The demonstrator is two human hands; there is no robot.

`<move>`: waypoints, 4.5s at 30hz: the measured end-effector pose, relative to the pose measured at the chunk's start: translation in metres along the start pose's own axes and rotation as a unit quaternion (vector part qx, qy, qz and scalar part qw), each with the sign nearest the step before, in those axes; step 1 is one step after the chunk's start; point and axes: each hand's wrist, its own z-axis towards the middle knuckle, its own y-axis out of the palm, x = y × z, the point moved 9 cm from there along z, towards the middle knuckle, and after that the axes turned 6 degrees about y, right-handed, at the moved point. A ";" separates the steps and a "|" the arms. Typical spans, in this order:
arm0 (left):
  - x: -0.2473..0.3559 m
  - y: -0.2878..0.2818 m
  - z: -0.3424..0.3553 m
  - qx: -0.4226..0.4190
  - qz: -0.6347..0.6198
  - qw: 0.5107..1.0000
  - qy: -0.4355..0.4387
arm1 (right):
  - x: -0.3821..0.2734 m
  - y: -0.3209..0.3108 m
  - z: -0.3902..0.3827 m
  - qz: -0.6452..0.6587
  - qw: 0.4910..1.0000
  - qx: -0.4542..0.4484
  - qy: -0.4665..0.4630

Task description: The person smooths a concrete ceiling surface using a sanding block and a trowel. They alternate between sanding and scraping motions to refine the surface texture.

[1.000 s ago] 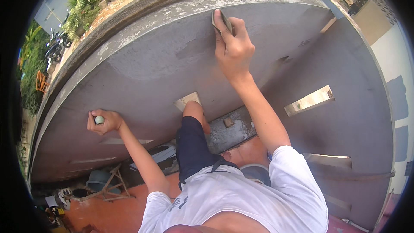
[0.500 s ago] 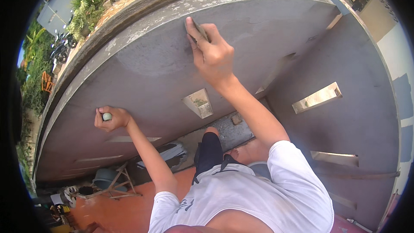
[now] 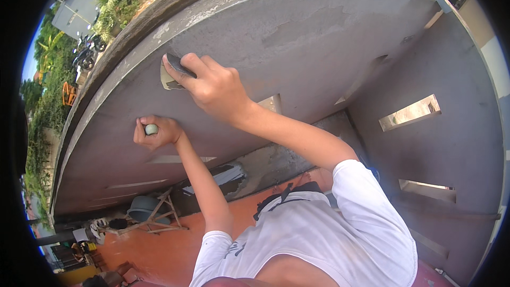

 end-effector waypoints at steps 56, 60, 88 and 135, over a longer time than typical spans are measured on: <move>-0.153 -0.646 -0.420 -0.746 -0.047 0.452 -0.487 | -0.002 -0.002 -0.022 -0.165 0.968 0.133 -0.131; -0.165 -0.598 -0.408 -0.734 -0.057 0.461 -0.495 | -0.038 -0.013 0.038 -0.108 0.968 0.177 -0.137; -0.201 -0.634 -0.422 -0.749 -0.051 0.446 -0.488 | 0.004 0.005 -0.044 -0.169 0.962 0.073 -0.204; -0.037 -0.471 -0.333 -0.802 -0.019 0.418 -0.426 | 0.225 -0.132 -0.061 0.109 0.854 0.341 0.377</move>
